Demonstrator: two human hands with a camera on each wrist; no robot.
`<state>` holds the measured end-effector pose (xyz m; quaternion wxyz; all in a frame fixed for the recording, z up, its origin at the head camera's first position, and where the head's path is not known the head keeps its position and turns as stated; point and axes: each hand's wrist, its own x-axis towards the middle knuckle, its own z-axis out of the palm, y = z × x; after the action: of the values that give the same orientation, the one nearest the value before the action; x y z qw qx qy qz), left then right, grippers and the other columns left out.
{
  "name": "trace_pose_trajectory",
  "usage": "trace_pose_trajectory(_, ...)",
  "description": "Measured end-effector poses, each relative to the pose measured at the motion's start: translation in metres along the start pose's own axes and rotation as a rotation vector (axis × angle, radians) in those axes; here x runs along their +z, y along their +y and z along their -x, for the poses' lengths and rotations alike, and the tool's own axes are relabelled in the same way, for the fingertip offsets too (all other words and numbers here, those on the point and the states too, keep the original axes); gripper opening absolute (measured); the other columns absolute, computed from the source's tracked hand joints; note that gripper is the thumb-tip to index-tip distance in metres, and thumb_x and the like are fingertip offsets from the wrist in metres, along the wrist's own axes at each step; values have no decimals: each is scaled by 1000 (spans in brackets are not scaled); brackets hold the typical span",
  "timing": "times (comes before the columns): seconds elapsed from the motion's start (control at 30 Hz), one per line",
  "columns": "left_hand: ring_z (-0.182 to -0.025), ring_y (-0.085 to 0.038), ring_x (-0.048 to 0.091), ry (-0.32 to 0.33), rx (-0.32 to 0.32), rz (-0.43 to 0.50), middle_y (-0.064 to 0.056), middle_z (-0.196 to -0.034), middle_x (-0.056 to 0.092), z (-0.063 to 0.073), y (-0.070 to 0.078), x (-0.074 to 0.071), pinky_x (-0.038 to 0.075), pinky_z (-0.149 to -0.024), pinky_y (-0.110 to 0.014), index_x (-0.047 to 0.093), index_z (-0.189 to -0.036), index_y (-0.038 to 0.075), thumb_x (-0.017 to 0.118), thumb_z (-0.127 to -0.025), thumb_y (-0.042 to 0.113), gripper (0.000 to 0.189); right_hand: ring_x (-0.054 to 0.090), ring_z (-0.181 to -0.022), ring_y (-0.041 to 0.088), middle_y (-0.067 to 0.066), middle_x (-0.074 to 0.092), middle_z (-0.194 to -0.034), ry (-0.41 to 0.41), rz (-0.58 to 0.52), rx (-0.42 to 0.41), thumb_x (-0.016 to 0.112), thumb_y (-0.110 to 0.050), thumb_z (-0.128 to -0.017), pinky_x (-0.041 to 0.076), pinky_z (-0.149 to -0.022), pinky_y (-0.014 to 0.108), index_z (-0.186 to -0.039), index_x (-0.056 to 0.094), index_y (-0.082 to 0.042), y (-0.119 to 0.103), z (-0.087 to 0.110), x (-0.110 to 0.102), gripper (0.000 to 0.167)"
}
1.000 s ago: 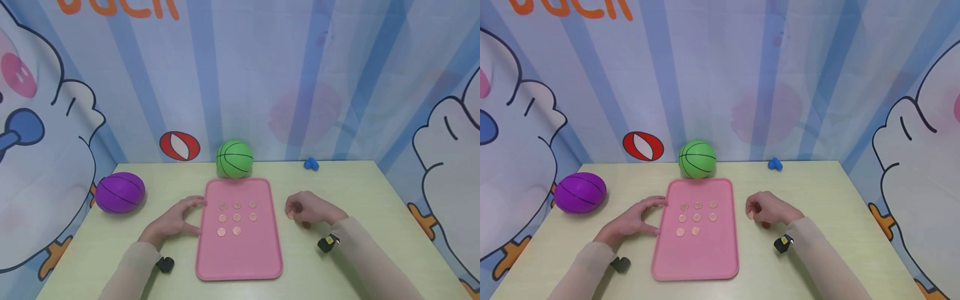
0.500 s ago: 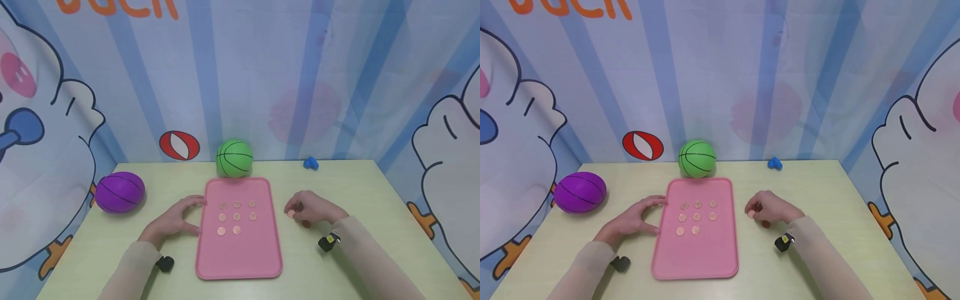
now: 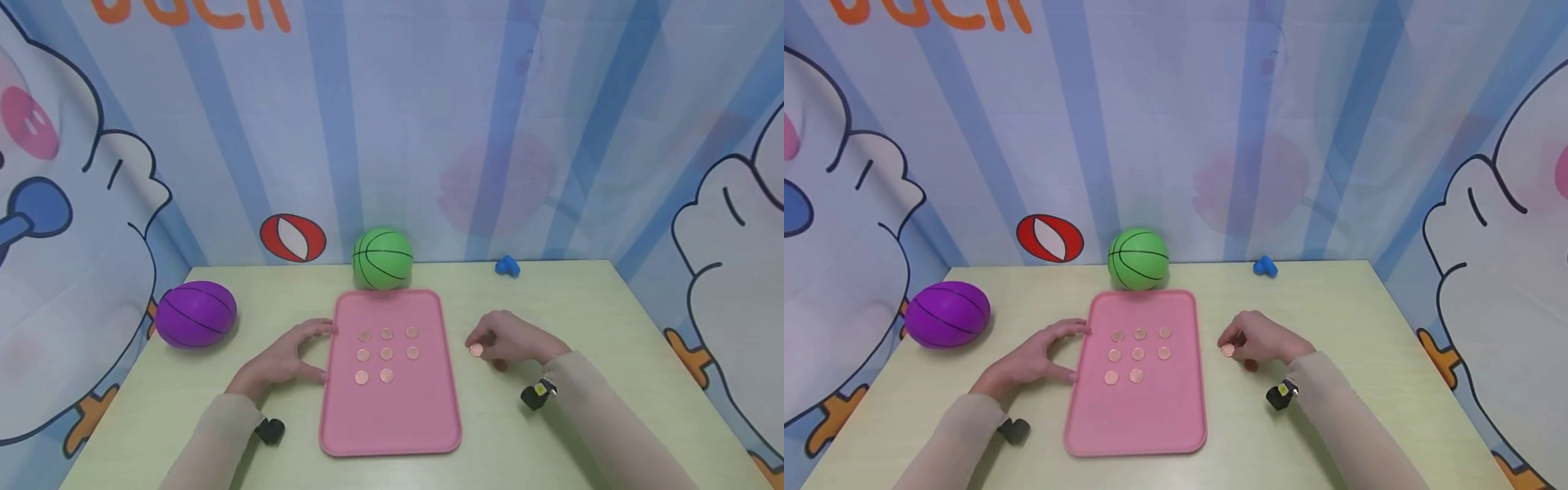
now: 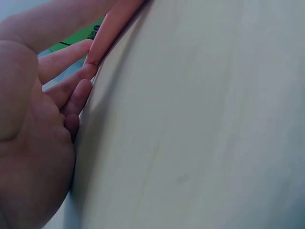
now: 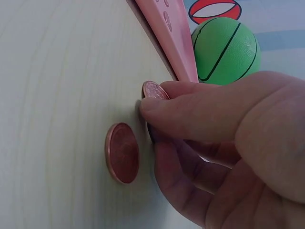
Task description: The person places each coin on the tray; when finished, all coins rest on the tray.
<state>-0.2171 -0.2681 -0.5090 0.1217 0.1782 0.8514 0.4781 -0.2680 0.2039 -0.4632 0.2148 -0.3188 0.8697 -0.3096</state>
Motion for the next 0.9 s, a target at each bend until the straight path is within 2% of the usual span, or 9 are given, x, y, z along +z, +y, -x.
trace_pose_trajectory(0.3, -158, -40, 22, 1, -11, -8, -6, -168, 36, 0, 1, 0, 8, -125, -72, 57, -150, 22, 96, -72, 25, 87, 61, -50, 16, 5, 66, -95, 16, 7, -33, 72, -11, -99, 54, -81, 31, -115, 80, -9, 4, 1, 3, 17)
trace_pose_trajectory(0.5, -157, -41, 22, 1, 1, -15, -6, -168, 36, 0, -1, 0, 9, -124, -73, 57, -150, 22, 96, -72, 26, 87, 60, -51, 15, 5, 65, -94, 38, 1, -47, 74, -13, -98, 54, -79, 31, -109, 80, -12, 5, 1, 5, 13)
trace_pose_trajectory(0.73, -158, -40, 22, -1, 9, -2, -7, -168, 36, 0, 0, 0, 8, -125, -71, 57, -150, 20, 96, -72, 24, 88, 61, -51, 16, 5, 67, -96, 65, -19, -31, 75, -14, -98, 56, -74, 30, -111, 80, -10, 4, 2, 7, 15)
trace_pose_trajectory(0.9, -158, -40, 21, -1, 1, 5, -7, -168, 36, -1, -1, 0, 7, -125, -71, 57, -151, 20, 96, -72, 23, 88, 64, -56, 14, 2, 69, -99, 106, 0, -49, 77, -17, -97, 57, -77, 29, -113, 81, -10, 0, 0, 6, 18)
